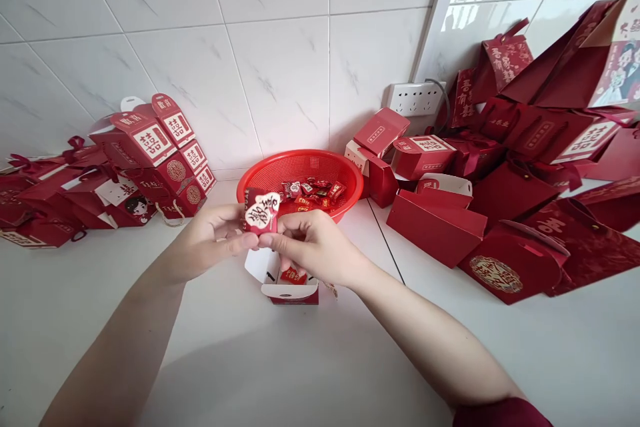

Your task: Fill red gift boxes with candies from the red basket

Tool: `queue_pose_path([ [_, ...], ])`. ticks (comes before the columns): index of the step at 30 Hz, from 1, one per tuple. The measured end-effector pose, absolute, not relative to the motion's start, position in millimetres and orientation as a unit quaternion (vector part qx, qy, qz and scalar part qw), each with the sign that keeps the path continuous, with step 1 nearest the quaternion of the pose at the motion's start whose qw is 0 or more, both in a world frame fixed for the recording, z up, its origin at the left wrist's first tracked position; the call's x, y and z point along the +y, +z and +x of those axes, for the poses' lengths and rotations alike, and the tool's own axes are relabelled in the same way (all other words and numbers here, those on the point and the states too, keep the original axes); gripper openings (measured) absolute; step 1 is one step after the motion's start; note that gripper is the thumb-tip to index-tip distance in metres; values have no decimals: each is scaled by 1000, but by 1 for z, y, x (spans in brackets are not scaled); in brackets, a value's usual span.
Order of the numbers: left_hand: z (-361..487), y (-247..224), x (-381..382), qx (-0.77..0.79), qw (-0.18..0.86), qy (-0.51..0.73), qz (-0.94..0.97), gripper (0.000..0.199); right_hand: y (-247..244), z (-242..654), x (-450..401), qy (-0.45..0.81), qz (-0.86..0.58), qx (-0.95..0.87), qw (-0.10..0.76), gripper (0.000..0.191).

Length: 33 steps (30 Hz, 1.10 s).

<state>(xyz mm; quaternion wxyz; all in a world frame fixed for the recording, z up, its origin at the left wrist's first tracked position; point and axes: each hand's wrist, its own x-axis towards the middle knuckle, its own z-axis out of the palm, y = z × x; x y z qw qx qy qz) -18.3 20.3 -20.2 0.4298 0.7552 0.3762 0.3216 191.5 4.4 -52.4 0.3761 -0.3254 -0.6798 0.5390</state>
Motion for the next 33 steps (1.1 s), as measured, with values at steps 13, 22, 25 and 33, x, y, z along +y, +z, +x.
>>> queue_pose_path([
  [13, -35, -9, 18, 307, 490, 103, 809, 23, -48, 216, 17, 539, -268, -728, 327, 32],
  [22, -31, -13, 20, 342, 440, 197, 807, 18, -45, 215, 12, 525, -280, -714, 368, 27],
  [25, -30, -15, 20, 345, 447, 194, 802, 17, -42, 214, 12, 520, -284, -701, 396, 28],
  [33, -29, -18, 21, 345, 481, 220, 775, 21, -38, 214, 9, 522, -285, -693, 407, 29],
])
